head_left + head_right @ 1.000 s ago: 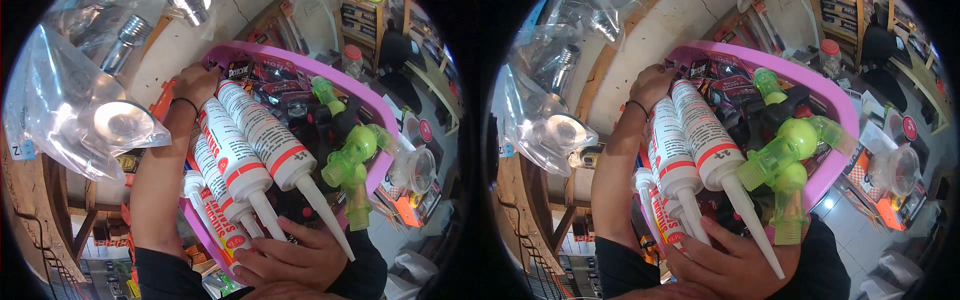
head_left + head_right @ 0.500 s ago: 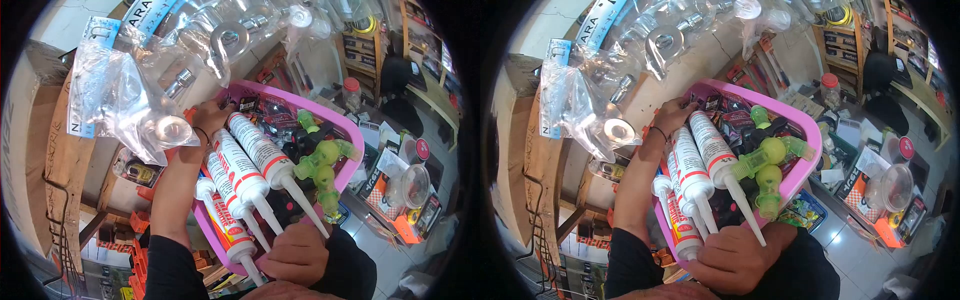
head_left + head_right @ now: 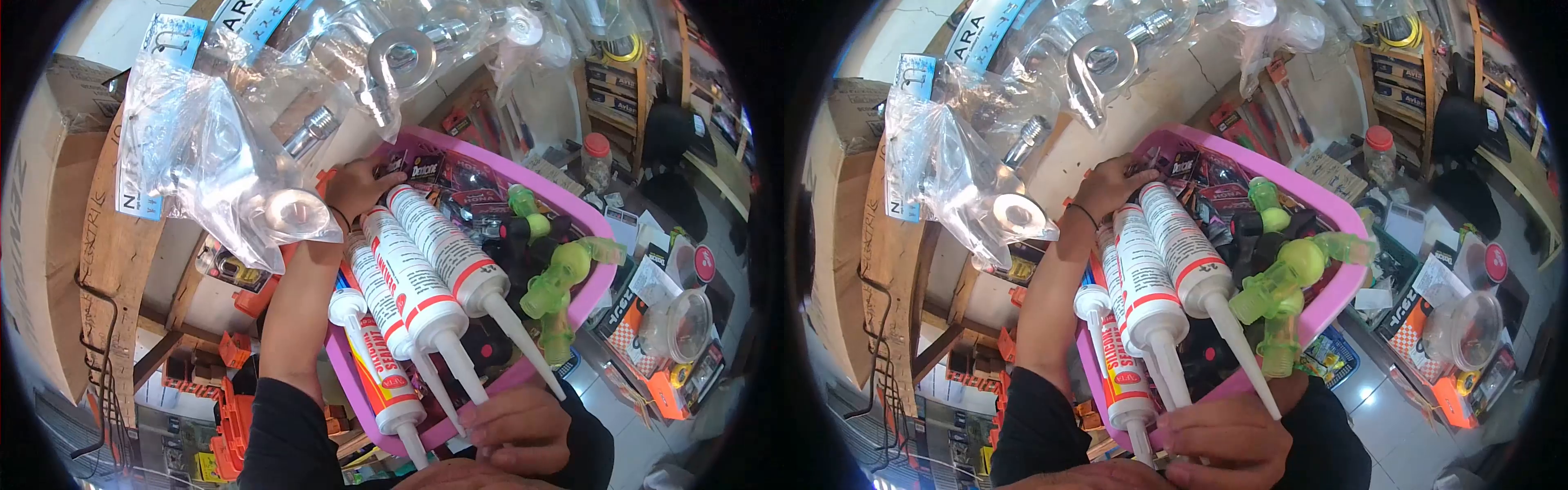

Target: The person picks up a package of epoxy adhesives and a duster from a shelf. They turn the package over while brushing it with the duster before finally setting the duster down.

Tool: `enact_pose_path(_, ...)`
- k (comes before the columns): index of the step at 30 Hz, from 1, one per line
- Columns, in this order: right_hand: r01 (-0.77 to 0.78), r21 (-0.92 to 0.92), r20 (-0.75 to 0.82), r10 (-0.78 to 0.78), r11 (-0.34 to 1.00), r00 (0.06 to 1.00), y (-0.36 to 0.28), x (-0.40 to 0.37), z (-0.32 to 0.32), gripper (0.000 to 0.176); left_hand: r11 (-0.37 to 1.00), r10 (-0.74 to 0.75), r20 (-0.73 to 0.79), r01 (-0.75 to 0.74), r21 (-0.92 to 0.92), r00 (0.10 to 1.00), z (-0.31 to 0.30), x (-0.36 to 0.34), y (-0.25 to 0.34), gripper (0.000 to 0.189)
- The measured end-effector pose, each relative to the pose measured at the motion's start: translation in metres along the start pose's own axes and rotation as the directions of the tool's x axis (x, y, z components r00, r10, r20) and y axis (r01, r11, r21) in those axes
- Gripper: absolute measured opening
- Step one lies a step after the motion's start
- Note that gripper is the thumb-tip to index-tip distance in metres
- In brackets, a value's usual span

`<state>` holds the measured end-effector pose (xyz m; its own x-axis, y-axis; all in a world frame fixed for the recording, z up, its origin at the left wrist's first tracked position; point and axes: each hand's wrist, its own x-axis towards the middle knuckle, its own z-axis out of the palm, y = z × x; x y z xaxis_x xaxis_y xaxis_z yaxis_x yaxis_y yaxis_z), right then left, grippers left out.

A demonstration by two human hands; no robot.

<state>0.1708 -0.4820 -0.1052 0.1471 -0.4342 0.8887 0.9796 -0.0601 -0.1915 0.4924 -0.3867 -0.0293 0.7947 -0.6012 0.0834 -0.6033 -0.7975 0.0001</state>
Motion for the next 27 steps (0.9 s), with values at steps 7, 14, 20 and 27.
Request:
enact_pose_path(7, -0.027, -0.176, 0.040, 0.035, 0.984, 0.999, 0.013, 0.006, 0.019, 0.023, 0.958, 0.139, -0.109, -0.161, -0.238, 0.984, 0.007, -0.009, -0.013, 0.051)
enact_pose_path(14, -0.199, -0.479, 0.045, 0.250, 0.855, 0.967, 0.004, 0.023, 0.022, 0.024, 0.988, -0.037, 0.004, 0.036, 0.147, 0.999, 0.000, -0.017, -0.023, 0.052)
enact_pose_path(20, 0.018, -0.373, 0.049, 0.001, 0.928, 0.999, 0.012, -0.004, 0.014, 0.020, 0.953, 0.101, -0.165, -0.048, 0.299, 0.981, 0.028, -0.018, -0.038, 0.033)
enact_pose_path(27, 0.118, -0.328, 0.084, -0.096, 0.937, 0.992, 0.013, -0.010, 0.006, 0.021, 0.884, 0.295, -0.471, -0.051, 0.465, 0.832, 0.014, -0.040, -0.040, 0.027)
